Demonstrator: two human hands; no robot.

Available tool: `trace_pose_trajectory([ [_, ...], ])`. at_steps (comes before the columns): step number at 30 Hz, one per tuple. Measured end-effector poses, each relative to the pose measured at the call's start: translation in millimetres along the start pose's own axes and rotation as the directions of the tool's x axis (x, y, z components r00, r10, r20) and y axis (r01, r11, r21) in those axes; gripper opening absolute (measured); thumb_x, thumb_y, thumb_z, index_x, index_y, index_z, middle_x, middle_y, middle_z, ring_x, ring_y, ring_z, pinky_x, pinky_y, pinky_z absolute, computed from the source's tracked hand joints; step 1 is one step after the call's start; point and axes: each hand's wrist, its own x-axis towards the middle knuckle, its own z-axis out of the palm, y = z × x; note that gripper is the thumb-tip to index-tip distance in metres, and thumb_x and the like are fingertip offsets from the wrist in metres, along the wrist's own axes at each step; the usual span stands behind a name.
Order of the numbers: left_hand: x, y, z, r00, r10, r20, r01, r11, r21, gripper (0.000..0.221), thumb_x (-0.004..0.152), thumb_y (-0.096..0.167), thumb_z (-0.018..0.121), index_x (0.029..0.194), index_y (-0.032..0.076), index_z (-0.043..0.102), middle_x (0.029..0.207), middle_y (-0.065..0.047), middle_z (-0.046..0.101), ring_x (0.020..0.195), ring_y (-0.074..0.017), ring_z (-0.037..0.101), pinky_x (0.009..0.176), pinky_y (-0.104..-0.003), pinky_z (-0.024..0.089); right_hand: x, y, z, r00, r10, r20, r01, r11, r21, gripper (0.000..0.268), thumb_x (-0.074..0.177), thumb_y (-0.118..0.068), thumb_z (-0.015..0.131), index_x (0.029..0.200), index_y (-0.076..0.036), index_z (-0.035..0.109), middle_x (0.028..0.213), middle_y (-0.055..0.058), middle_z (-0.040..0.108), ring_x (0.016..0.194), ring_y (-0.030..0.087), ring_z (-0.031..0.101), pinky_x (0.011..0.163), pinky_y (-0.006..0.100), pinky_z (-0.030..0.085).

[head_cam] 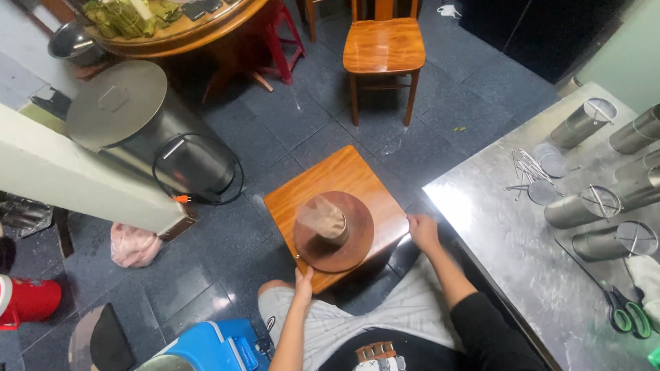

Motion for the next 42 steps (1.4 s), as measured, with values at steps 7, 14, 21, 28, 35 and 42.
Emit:
trace_pose_trajectory([
  [7, -18, -46, -26, 0.998, -0.057, 0.005, 0.057, 0.991, -0.121, 0.06, 0.096, 0.026, 0.06, 0.151, 0.01, 0.042, 0.148, -0.014, 0.056, 0.135, -0.0279, 0.054, 0.114, -0.04, 0.044, -87, 14, -45, 0.999, -0.032, 0.029, 0.032, 0.999, 0.021, 0.04, 0.097, -0.038, 0.053, 0.106, -0.012, 0.082, 0.1, 0.012, 0.077, 0.102, 0.032, 0.07, 0.095, 0.039, 0.048],
  [14, -40, 15, -40, 0.965, 0.261, -0.001, -0.231, 0.855, 0.464, 0.107, 0.078, 0.022, 0.084, 0.162, 0.017, 0.018, 0.166, -0.016, 0.022, 0.154, -0.0296, 0.025, 0.125, -0.042, 0.023, -114, -16, -86, 0.987, -0.143, 0.077, 0.15, 0.985, -0.081, 0.033, 0.087, -0.034, 0.065, 0.109, -0.014, 0.078, 0.103, 0.009, 0.07, 0.1, 0.028, 0.068, 0.093, 0.038, 0.05],
  [21, -43, 101, 19, 0.8, 0.424, 0.425, -0.567, 0.765, 0.304, 0.117, 0.064, 0.024, 0.097, 0.159, 0.01, 0.03, 0.168, -0.015, 0.025, 0.156, -0.0279, 0.02, 0.125, -0.04, 0.018, -149, -163, -67, 0.667, -0.663, 0.34, 0.596, 0.749, 0.29, 0.103, 0.069, -0.053, 0.091, 0.15, -0.01, 0.045, 0.151, 0.016, 0.051, 0.14, 0.034, 0.047, 0.117, 0.051, 0.035],
  [28, -65, 115, 51, 0.869, 0.433, 0.238, -0.494, 0.768, 0.407, 0.102, 0.068, 0.033, 0.093, 0.153, 0.011, 0.042, 0.153, -0.01, 0.054, 0.145, -0.0241, 0.046, 0.121, -0.036, 0.031, -136, -184, -44, 0.591, -0.753, 0.288, 0.663, 0.657, 0.359, 0.085, 0.079, -0.057, 0.079, 0.143, -0.007, 0.052, 0.141, 0.016, 0.062, 0.128, 0.034, 0.058, 0.106, 0.045, 0.04],
  [35, -75, 158, 34, 0.634, 0.721, 0.282, -0.773, 0.583, 0.248, 0.063, 0.078, 0.031, 0.083, 0.132, 0.005, 0.065, 0.138, -0.015, 0.065, 0.132, -0.0304, 0.058, 0.113, -0.043, 0.042, -133, -233, -119, 0.594, -0.699, 0.4, 0.541, 0.714, 0.444, 0.092, 0.074, -0.057, 0.082, 0.148, -0.012, 0.049, 0.152, 0.01, 0.054, 0.14, 0.029, 0.05, 0.115, 0.046, 0.038],
  [42, -35, 142, 53, 0.655, 0.75, 0.088, -0.741, 0.616, 0.267, 0.024, 0.072, 0.003, 0.079, 0.088, 0.02, 0.082, 0.09, 0.001, 0.08, 0.094, -0.0183, 0.077, 0.087, -0.032, 0.059, -123, -281, -106, 0.579, -0.798, 0.169, 0.651, 0.577, 0.493, 0.016, 0.081, -0.013, 0.081, 0.096, -0.017, 0.079, 0.093, 0.007, 0.076, 0.093, 0.034, 0.073, 0.087, 0.044, 0.056],
])
